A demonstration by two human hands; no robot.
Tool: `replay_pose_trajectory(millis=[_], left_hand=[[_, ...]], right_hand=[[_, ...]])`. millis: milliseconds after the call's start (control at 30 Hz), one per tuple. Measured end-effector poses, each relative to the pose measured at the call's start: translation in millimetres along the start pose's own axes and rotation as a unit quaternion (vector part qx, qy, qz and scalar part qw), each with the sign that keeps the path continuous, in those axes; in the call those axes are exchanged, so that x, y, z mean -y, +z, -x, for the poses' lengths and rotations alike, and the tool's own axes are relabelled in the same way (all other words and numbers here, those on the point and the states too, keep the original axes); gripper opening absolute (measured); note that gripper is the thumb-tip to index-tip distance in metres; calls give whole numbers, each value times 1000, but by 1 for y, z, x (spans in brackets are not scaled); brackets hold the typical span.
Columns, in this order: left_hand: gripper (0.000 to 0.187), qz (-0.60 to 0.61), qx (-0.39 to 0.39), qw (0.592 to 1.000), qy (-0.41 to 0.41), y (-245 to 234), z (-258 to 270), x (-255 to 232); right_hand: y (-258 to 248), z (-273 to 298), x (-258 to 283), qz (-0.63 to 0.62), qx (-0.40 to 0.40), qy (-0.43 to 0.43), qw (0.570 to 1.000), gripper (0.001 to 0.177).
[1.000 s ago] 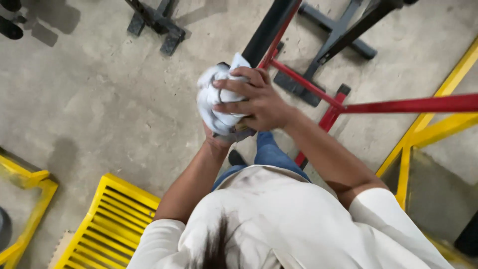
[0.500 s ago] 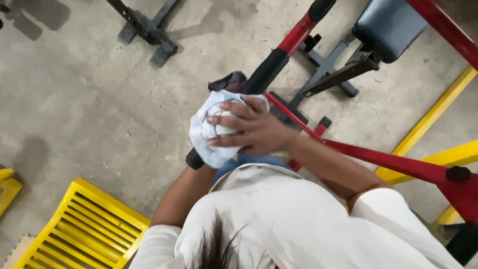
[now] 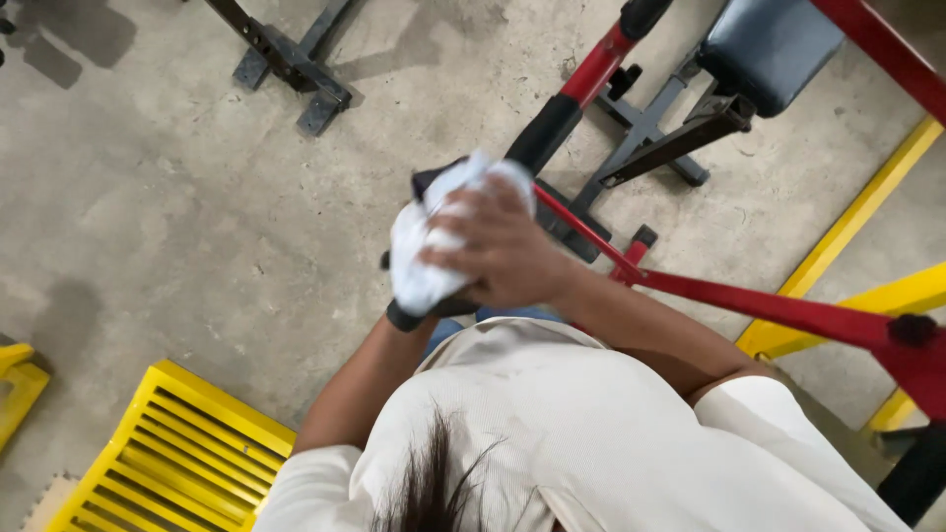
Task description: Wiping down various gym machines and weight plates with cleaning cloths.
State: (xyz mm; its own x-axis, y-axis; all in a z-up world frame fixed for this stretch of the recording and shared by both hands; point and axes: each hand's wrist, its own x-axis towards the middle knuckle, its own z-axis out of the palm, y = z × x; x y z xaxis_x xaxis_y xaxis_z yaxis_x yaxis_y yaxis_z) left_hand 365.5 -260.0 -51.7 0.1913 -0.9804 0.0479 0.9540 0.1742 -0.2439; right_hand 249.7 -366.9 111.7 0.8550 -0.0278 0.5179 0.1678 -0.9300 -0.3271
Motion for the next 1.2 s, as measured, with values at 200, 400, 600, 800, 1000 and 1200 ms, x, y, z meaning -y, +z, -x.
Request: replay_pose_trajectory(millis=[200,400,600,800,1000,1200], left_hand=[[99,-85,-67,990,-94,82,42,-5],[100,-80,-42,982,-167,63,68,-25],[78,-370,-76,917,-124,51,119,-51],[46,-8,-44,996,-82,-21,121,-29],[87,-30,-107,879,-464,15,71,29],[104,-92,-148,845,-506,-38,26,57]], right_hand=[[-2,1,-32,-16,65,-6,998,48],[16,6,14,61,-47,103,992,46],[54,-1,108,-37,-52,66,996,54],[52,32,135,-125,-66,100,985,48],[28,134,83,-295,-384,243,840,41],[-66,199,57,-492,-577,237,607,62]])
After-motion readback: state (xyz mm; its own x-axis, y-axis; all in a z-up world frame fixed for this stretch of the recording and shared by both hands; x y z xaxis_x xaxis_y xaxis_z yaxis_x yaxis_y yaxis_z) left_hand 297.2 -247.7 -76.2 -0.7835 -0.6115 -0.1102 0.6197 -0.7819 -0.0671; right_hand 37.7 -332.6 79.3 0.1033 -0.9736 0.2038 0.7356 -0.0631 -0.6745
